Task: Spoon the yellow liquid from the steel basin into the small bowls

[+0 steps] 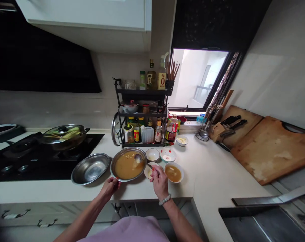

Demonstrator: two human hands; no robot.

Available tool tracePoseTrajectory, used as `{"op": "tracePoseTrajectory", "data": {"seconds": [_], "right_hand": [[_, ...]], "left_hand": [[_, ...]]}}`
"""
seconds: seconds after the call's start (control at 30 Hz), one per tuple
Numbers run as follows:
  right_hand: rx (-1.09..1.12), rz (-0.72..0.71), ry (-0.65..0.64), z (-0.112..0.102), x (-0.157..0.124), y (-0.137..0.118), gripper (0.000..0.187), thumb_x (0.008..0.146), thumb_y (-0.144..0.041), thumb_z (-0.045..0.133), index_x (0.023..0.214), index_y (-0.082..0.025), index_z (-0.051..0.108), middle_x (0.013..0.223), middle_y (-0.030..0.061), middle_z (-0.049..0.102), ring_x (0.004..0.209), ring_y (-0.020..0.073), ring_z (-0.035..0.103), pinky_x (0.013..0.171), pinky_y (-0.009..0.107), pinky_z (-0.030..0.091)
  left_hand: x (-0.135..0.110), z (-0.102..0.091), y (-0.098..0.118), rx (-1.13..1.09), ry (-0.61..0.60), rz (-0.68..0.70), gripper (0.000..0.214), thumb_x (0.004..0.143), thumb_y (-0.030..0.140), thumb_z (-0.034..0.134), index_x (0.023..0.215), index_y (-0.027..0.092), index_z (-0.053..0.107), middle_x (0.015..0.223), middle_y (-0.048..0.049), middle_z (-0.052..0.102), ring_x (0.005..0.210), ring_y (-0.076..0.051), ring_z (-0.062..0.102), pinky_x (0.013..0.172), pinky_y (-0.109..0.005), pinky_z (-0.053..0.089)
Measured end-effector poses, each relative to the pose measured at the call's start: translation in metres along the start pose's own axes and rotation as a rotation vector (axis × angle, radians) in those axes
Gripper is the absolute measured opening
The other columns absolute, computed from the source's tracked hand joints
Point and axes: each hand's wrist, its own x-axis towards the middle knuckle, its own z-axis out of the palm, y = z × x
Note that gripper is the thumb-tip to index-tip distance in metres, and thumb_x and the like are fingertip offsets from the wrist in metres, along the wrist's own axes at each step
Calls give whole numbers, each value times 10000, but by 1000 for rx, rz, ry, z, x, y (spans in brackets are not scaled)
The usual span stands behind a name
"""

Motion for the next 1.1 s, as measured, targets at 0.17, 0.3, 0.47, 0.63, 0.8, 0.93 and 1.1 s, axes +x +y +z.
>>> {"op": "tracePoseTrajectory", "data": {"seconds": [0.17, 0.3, 0.47, 0.63, 0.8, 0.93, 1.1], "right_hand": [[-131, -282, -75, -18, -11, -5, 260, 920, -283, 447, 1002, -214, 684, 906, 86, 654, 556, 130, 605, 468, 254, 538], [-208, -156, 161, -58, -17, -5, 269, 903, -362, 472, 990, -196, 665, 791, 62, 652, 533, 139, 595, 418, 241, 511], [-287, 92, 366, -104, -31, -5, 371, 821, -519, 539, 928, -184, 657, 625, 8, 620, 466, 137, 566, 415, 246, 486], [-343, 165, 406, -116, -43, 2, 433, 788, -568, 533, 911, -168, 647, 607, 15, 626, 473, 151, 584, 442, 261, 491], [-276, 265, 431, -121, -44, 14, 437, 780, -560, 545, 918, -152, 622, 543, -10, 601, 398, 137, 543, 409, 256, 473], [-102, 372, 594, -131, -36, 22, 384, 756, -519, 598, 871, -153, 586, 528, -14, 617, 369, 121, 523, 365, 230, 447], [46, 392, 683, -139, -27, 24, 380, 706, -487, 668, 839, -143, 576, 525, -4, 625, 395, 124, 543, 333, 201, 420]], "left_hand": [[2, -2, 0, 8, 6, 10, 203, 668, 226, 655, 567, 169, 488, 457, -2, 601, 392, -94, 507, 434, -197, 392], [3, -2, 1, 5, 24, -14, 192, 687, 192, 645, 576, 166, 490, 466, -4, 603, 394, -95, 517, 441, -201, 414], [4, -3, 2, -10, 30, -39, 189, 712, 123, 622, 585, 163, 488, 477, -9, 605, 408, -99, 540, 452, -202, 440], [6, -6, 0, -3, 17, -30, 172, 724, 125, 623, 591, 149, 517, 485, -16, 608, 409, -101, 539, 453, -205, 449], [4, -5, 1, -19, 28, -44, 173, 733, 109, 613, 597, 151, 515, 487, -22, 616, 413, -104, 539, 447, -203, 443], [2, -3, 3, -10, 37, -46, 181, 729, 102, 622, 596, 153, 510, 489, -17, 612, 418, -103, 538, 451, -204, 442], [2, -3, 2, -4, 35, -38, 183, 750, 111, 610, 594, 148, 522, 489, -18, 604, 410, -97, 531, 456, -202, 446]]}}
